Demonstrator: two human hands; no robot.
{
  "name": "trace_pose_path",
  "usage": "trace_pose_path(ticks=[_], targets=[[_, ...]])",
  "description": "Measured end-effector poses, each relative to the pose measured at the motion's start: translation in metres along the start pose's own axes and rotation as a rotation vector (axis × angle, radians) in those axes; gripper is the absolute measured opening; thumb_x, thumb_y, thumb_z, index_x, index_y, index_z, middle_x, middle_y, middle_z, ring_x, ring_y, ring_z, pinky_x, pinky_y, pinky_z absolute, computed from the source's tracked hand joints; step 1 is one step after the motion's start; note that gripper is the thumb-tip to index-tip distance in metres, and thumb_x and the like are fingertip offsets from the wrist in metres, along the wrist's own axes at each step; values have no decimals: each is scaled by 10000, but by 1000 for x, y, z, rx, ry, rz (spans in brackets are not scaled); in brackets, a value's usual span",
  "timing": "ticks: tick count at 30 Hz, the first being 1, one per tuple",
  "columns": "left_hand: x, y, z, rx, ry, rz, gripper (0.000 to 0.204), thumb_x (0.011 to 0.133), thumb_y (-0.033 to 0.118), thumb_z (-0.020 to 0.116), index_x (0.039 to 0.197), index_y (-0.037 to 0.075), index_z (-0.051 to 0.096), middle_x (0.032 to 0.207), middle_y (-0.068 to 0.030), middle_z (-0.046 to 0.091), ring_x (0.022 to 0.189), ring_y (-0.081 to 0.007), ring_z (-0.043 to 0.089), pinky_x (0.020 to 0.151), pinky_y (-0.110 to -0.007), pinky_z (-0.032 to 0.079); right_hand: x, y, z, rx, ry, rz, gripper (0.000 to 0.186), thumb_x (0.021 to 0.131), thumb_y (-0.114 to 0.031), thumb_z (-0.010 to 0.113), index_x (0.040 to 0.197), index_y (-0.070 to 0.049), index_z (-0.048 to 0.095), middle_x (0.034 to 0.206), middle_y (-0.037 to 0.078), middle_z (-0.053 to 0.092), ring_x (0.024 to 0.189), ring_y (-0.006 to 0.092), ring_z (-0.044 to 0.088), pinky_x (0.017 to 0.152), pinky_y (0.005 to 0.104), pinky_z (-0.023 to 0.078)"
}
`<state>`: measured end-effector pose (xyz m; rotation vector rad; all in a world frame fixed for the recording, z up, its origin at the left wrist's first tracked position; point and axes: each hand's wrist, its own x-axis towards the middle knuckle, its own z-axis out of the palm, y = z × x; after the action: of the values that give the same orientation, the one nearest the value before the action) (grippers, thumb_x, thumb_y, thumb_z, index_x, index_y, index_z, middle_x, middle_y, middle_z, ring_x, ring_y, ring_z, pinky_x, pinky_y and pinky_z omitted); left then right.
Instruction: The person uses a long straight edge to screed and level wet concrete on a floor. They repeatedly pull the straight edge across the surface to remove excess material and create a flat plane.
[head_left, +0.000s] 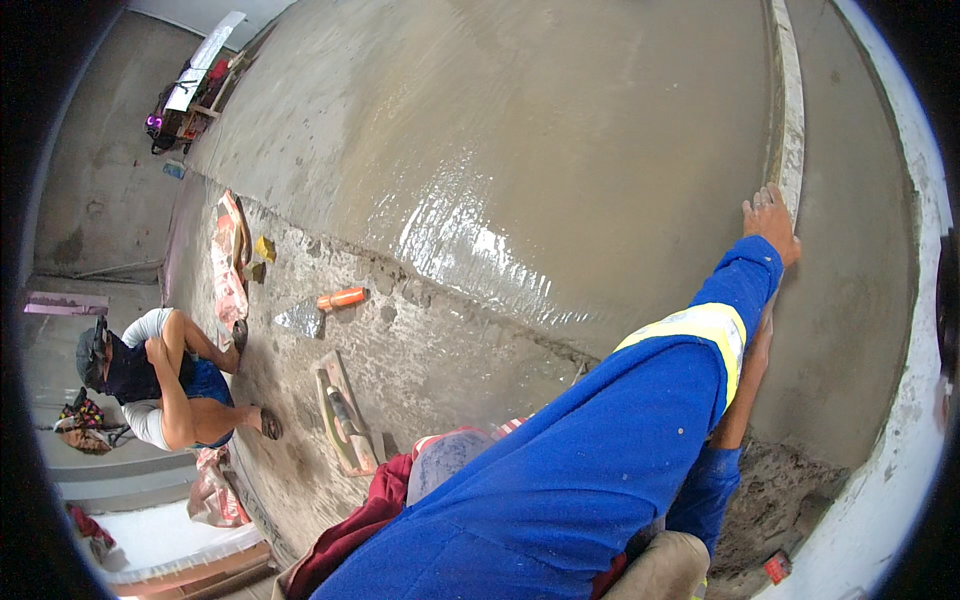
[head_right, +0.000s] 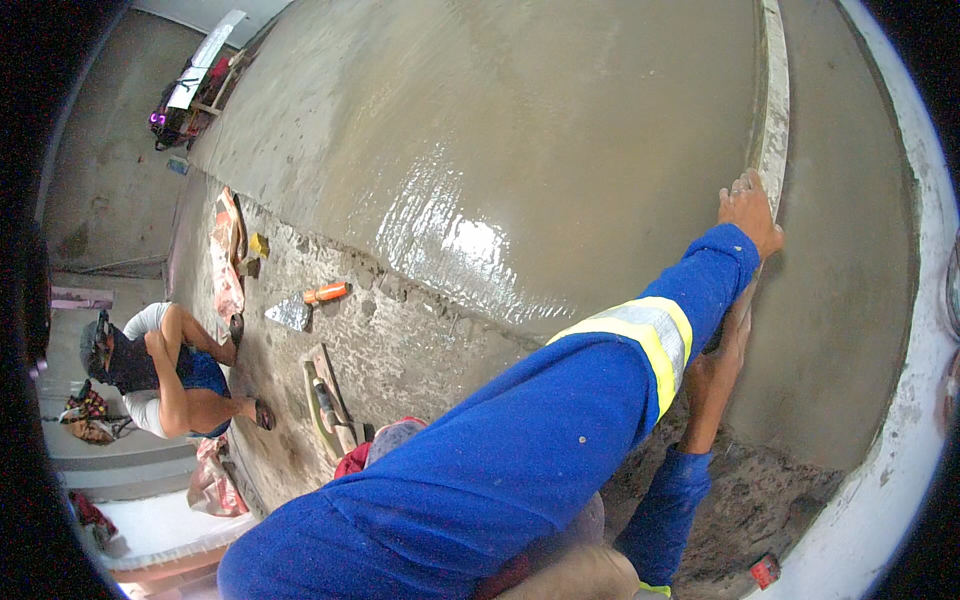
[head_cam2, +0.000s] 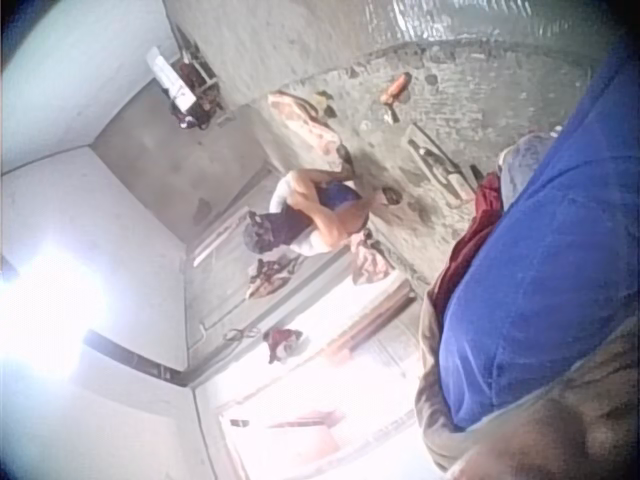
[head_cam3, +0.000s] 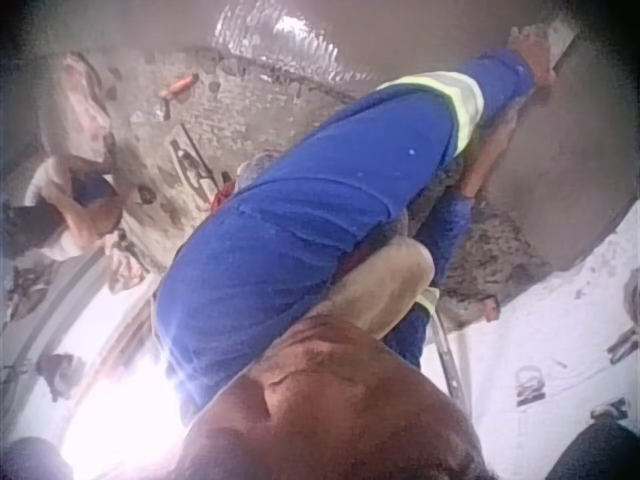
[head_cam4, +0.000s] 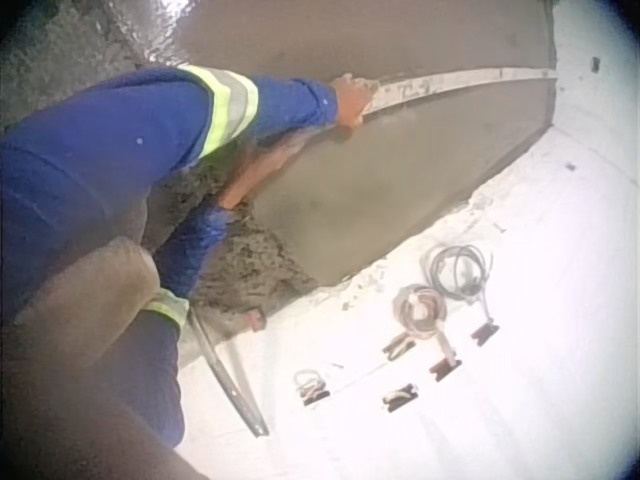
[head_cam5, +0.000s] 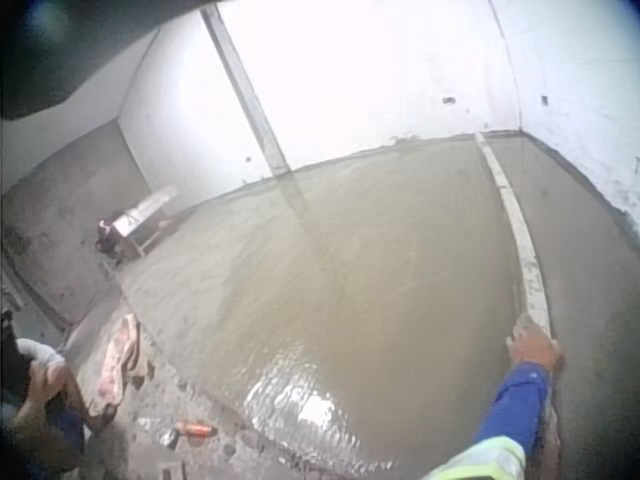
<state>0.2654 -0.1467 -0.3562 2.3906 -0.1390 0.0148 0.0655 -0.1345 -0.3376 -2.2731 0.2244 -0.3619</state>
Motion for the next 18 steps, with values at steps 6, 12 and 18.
trace_pose_path(ticks=[6,12,18], targets=[[-1,-1,-6,-10,-21,5,934,677,274,773,1380,-133,313,1266,-233,539,1201,-323,529,1033,-423,392,-1,0,1,-8,-3,-4,853,800,-251,759,1526,-175,316,1520,247,349,1388,426,364,1095,458,352],[-1,1,-6,-31,-43,6,947,686,275,766,1397,-139,295,1292,-243,525,1217,-329,518,1044,-428,386,0,2,-1,0,2,-18,846,799,-245,758,1522,-172,324,1521,246,347,1394,423,357,1101,455,346],[-1,-2,-7,-45,-63,4,983,696,294,759,1421,-144,261,1336,-257,499,1250,-340,498,1063,-450,368,-1,-1,0,10,-6,5,829,803,-211,746,1519,-168,330,1516,247,355,1392,417,363,1104,449,341]])
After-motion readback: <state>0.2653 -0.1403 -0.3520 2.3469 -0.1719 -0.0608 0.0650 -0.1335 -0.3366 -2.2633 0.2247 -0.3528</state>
